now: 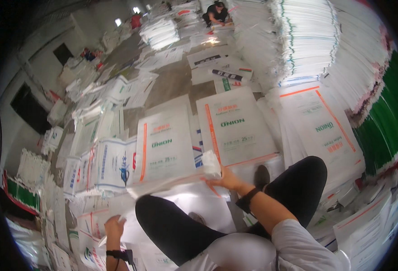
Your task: Sorting and stacking large white plastic bags in a warehouse environment.
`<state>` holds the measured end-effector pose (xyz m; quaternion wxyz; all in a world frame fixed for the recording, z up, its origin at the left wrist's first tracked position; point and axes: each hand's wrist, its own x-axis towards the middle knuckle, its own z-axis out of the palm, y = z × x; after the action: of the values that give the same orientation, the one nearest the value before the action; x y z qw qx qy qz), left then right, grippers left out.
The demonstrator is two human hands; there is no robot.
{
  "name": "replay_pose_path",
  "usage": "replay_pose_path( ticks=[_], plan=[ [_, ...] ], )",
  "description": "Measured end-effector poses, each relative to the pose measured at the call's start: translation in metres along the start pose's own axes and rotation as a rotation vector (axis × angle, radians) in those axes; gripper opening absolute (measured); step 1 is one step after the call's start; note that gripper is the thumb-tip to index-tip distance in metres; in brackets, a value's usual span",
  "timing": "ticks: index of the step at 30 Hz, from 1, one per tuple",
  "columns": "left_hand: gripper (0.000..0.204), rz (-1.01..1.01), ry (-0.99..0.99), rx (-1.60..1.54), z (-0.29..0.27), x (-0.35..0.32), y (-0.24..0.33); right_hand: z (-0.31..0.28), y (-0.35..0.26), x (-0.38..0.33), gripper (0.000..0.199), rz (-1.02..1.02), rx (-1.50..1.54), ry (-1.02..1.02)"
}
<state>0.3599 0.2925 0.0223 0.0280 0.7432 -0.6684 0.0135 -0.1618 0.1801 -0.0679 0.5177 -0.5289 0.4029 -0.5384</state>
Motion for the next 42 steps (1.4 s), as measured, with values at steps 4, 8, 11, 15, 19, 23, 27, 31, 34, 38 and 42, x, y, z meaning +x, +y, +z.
replay_pose_path(
  ticks=[4, 8, 11, 15, 19, 23, 27, 31, 34, 38, 42],
  plan=[
    [0.025, 0.023, 0.104, 0.032, -0.035, 0.006, 0.023, -0.005, -0.035, 0.021, 0.05, 0.215, -0.563, 0.017],
    [0.024, -0.014, 0.178, -0.07, -0.072, 0.004, 0.052, -0.003, -0.035, 0.007, 0.048, 0.222, -0.19, 0.068],
    [0.027, -0.206, -0.254, -0.095, -0.049, 0.009, 0.042, -0.013, 0.017, -0.009, 0.045, 0.338, -0.177, -0.009],
    [0.027, -0.096, -0.119, -0.016, -0.059, 0.002, 0.043, -0.023, 0.027, -0.003, 0.043, 0.345, -0.326, -0.054],
    [0.03, -0.149, -0.089, -0.172, -0.064, -0.003, 0.048, -0.02, 0.027, -0.009, 0.044, 0.416, -0.168, 0.008],
    [0.036, -0.223, -0.172, -0.117, -0.048, 0.003, 0.036, -0.034, 0.054, -0.009, 0.041, 0.463, -0.183, -0.097],
    [0.036, -0.261, -0.13, -0.066, -0.07, -0.002, 0.052, -0.029, 0.043, -0.007, 0.039, 0.41, -0.341, -0.082],
    [0.038, -0.334, -0.106, -0.09, -0.041, -0.01, 0.026, -0.027, 0.079, -0.03, 0.042, 0.592, -0.219, -0.105],
    [0.04, -0.32, -0.077, -0.047, -0.04, -0.006, 0.037, -0.042, 0.103, -0.033, 0.036, 0.313, -0.461, -0.311],
    [0.04, -0.345, -0.017, 0.035, -0.029, -0.015, -0.003, -0.032, 0.081, -0.014, 0.047, 0.18, -0.454, -0.164],
    [0.042, -0.41, 0.042, -0.161, -0.068, -0.012, 0.008, -0.022, -0.027, 0.034, 0.048, 0.066, -0.666, -0.146]
  ],
)
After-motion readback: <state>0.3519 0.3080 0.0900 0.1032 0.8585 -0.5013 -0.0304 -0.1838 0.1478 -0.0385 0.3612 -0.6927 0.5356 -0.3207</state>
